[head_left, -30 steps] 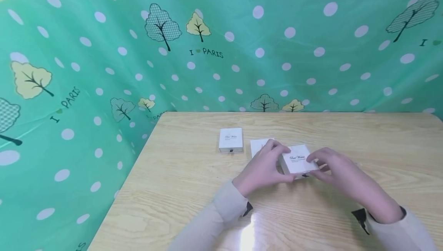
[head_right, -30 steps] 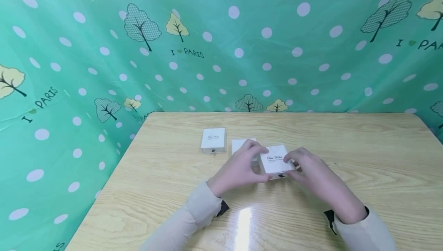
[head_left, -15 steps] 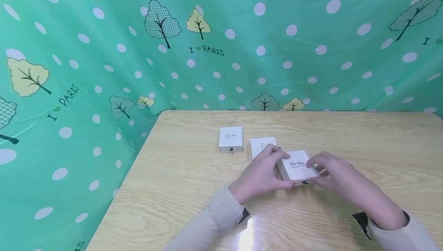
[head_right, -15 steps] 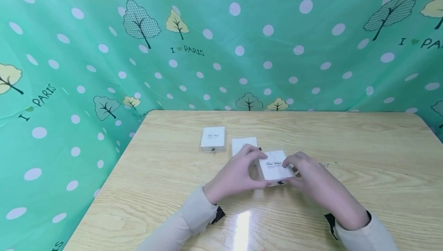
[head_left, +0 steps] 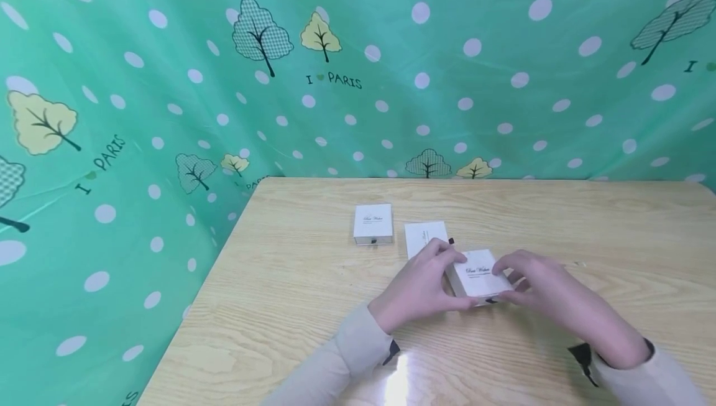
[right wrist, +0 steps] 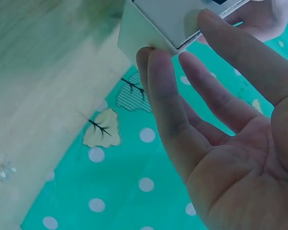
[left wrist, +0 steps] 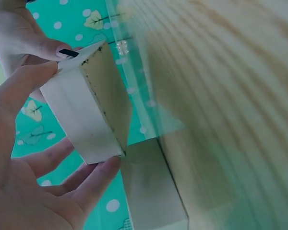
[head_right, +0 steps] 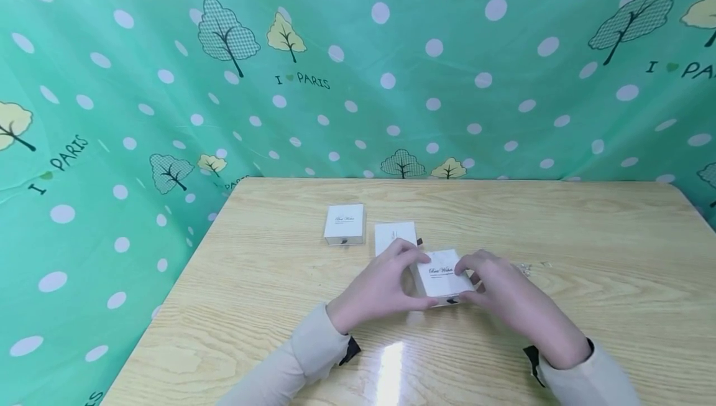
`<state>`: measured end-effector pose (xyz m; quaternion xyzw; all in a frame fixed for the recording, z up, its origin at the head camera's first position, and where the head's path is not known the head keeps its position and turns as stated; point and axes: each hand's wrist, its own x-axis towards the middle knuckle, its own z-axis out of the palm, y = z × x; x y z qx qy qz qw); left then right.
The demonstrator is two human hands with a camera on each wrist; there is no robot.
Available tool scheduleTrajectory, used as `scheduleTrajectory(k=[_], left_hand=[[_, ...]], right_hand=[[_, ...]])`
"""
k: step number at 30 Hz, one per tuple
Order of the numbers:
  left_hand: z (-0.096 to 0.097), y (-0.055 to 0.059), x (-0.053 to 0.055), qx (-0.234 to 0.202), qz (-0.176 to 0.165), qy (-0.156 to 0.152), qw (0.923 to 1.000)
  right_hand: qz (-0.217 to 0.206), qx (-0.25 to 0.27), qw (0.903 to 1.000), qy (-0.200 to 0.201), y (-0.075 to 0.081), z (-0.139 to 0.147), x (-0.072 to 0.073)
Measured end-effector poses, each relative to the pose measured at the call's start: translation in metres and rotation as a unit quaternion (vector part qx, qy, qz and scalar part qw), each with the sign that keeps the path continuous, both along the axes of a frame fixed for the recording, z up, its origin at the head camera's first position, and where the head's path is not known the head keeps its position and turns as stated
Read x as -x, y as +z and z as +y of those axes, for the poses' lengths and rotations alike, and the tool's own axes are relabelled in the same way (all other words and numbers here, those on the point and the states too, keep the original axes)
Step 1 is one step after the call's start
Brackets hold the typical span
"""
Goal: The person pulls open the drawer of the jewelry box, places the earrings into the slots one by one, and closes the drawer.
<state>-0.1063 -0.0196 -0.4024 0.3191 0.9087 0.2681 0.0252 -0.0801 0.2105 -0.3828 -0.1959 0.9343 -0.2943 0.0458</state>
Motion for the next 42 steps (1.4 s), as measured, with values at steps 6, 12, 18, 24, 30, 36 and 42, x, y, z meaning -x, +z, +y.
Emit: scheduleTrajectory(k=[6,12,18,24,30,36,42], left_hand=[[-0.001,-0.003,0.002,0.012,0.014,0.001,0.9998],[-0.001,-0.004,0.003,0.029,0.018,-0.002,0.9994],[-0.002,-0.006,0.002,0.081,0.026,-0.021,0.9961],[-0.005,-0.007,0.002,0.116,0.048,-0.06,0.9902],[-0.009,-0.004,0.003,0.127,0.047,-0.076,0.9878],[-0.011,-0.003,0.004,0.12,0.048,-0.083,0.9881],[-0.012,-0.002,0.002,0.116,0.05,-0.091,0.9878]], right_hand=[[-0.005,-0.009,0.9998,0.017,-0.007,-0.003,0.006],[0.01,-0.011,0.9997,0.018,-0.011,-0.006,0.009],[0.016,-0.005,0.9996,0.023,-0.01,-0.012,0.008],[0.041,-0.017,0.9987,0.027,-0.011,-0.014,0.006],[0.06,-0.03,0.9971,0.037,-0.011,-0.015,0.007],[0.053,-0.05,0.9966,0.039,-0.009,-0.014,0.008],[0.076,-0.056,0.9939,0.056,-0.01,-0.013,0.01]])
